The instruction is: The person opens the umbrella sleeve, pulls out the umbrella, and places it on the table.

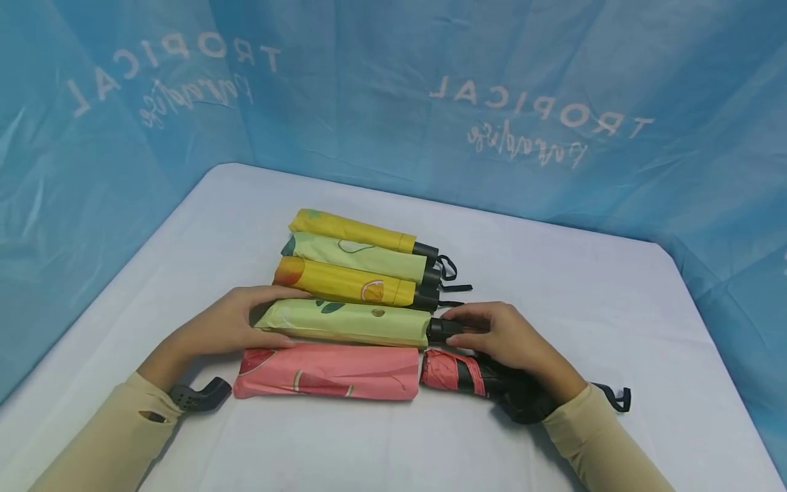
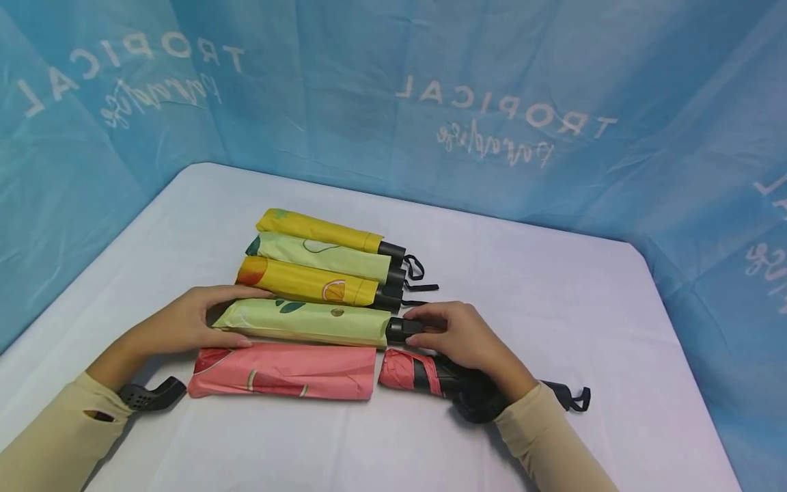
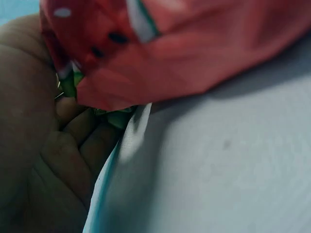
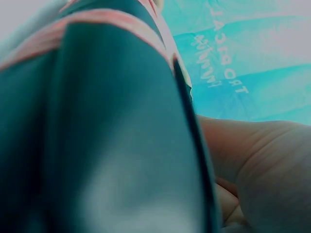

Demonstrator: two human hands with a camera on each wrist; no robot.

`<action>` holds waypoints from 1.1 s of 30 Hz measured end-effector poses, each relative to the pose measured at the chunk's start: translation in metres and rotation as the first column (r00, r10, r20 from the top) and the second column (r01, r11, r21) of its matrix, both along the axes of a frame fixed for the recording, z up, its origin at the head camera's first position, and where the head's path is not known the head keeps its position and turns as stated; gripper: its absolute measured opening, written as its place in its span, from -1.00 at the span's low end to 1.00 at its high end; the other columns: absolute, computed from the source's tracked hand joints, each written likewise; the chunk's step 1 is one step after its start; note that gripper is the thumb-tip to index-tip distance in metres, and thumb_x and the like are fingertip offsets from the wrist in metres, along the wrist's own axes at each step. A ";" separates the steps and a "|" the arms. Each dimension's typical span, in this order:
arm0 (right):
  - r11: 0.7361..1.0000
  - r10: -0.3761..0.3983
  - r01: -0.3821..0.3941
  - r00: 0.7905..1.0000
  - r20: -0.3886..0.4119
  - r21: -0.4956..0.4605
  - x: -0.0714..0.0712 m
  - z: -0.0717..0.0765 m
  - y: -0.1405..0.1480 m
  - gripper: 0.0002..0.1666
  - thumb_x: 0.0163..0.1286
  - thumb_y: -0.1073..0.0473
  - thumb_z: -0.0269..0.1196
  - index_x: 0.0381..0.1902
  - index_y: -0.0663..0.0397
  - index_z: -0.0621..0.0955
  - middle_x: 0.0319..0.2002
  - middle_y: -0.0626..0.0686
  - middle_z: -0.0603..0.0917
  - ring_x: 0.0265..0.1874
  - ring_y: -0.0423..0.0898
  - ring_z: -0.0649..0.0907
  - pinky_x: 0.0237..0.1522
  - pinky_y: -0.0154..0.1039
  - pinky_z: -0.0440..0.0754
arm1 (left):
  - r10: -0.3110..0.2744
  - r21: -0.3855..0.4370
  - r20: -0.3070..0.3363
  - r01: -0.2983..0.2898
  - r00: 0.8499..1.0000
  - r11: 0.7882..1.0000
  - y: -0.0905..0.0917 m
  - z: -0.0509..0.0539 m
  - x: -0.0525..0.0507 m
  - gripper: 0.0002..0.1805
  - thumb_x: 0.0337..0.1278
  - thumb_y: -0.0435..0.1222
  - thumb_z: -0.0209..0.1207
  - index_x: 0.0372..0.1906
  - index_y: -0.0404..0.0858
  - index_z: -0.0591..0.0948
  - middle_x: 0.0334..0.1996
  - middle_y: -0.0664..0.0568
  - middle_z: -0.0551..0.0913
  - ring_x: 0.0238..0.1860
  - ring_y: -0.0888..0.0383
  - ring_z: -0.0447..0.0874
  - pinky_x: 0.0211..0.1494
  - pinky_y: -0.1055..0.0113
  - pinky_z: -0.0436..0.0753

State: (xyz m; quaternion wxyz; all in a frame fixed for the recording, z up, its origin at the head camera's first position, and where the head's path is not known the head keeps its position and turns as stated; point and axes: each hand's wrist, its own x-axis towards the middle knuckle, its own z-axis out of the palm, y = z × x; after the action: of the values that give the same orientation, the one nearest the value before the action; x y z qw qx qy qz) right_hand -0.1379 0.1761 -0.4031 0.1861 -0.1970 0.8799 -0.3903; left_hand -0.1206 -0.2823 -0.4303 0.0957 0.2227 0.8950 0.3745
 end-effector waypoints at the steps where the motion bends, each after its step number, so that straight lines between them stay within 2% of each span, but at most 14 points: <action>1: 1.000 0.002 -0.002 1.000 0.003 -0.002 0.000 0.000 0.001 -0.53 0.27 0.02 0.51 0.15 -0.21 0.71 0.09 -0.06 0.70 -0.01 -0.19 0.71 0.11 -0.06 0.66 | -0.003 -0.006 -0.005 0.003 1.000 1.000 0.000 0.000 0.000 -0.18 -0.09 0.19 0.52 0.38 0.26 0.52 0.27 0.37 0.53 0.28 0.26 0.47 0.28 0.01 0.54; 5: 1.000 0.003 -0.003 1.000 0.008 -0.002 0.000 0.000 0.001 -0.53 0.27 0.02 0.51 0.14 -0.21 0.71 0.09 -0.06 0.70 -0.04 -0.20 0.71 0.09 -0.09 0.67 | -0.028 -0.034 -0.035 0.027 0.999 0.999 0.000 -0.001 0.001 -0.17 -0.06 0.22 0.48 0.40 0.22 0.51 0.27 0.31 0.55 0.25 0.22 0.50 0.25 -0.03 0.56; 10: 1.000 0.012 -0.012 1.000 -0.003 0.003 0.000 -0.001 0.000 -0.54 0.27 0.01 0.51 0.13 -0.19 0.72 0.06 -0.06 0.72 -0.05 -0.19 0.71 0.09 -0.07 0.66 | -0.057 -0.074 -0.089 0.051 0.994 0.996 -0.001 -0.003 0.001 -0.21 0.01 0.24 0.43 0.40 0.19 0.51 0.23 0.29 0.59 0.17 0.26 0.56 0.17 0.08 0.64; 13: 1.000 0.013 -0.013 1.000 -0.007 0.010 0.000 0.000 0.001 -0.54 0.27 0.00 0.51 0.13 -0.20 0.72 0.04 -0.08 0.73 -0.06 -0.19 0.71 0.07 -0.07 0.65 | -0.056 -0.064 -0.089 0.050 0.994 0.997 -0.001 -0.003 -0.001 -0.23 0.02 0.20 0.44 0.39 0.17 0.53 0.22 0.28 0.61 0.14 0.27 0.57 0.15 0.14 0.65; 24: 1.000 0.003 -0.003 1.000 0.020 0.013 0.001 0.005 0.007 -0.54 0.27 0.00 0.50 0.14 -0.17 0.71 0.04 -0.07 0.73 -0.09 -0.19 0.71 0.04 -0.11 0.65 | 0.002 -0.044 -0.030 -0.003 1.000 0.999 0.000 0.000 -0.005 -0.34 0.02 -0.03 0.53 0.29 0.27 0.60 0.15 0.30 0.65 0.16 0.22 0.56 0.20 0.06 0.61; 30: 1.000 0.014 -0.014 1.000 0.020 0.013 0.002 0.006 0.009 -0.54 0.30 0.02 0.49 0.14 -0.08 0.71 0.04 -0.01 0.72 -0.11 -0.16 0.70 0.02 -0.10 0.66 | 0.025 0.020 0.033 -0.026 0.999 0.999 -0.001 -0.001 -0.005 -0.34 0.04 -0.28 0.54 0.28 0.18 0.63 0.12 0.23 0.68 0.13 0.20 0.64 0.11 0.29 0.65; 33: 1.000 0.018 -0.018 1.000 0.023 0.016 0.001 0.007 0.009 -0.54 0.30 0.02 0.48 0.14 -0.06 0.71 0.04 0.01 0.72 -0.11 -0.15 0.69 0.04 -0.06 0.66 | 0.035 0.035 0.051 -0.036 0.998 0.999 -0.001 -0.001 -0.005 -0.33 0.02 -0.32 0.54 0.28 0.14 0.63 0.12 0.19 0.69 0.10 0.19 0.67 0.06 0.39 0.65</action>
State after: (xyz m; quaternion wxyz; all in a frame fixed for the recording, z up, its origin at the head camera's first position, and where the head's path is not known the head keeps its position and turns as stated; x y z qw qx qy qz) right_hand -0.1364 0.1848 -0.3963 0.2015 -0.1989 0.8791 -0.3835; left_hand -0.1253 -0.2837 -0.4313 0.1076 0.1990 0.8892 0.3976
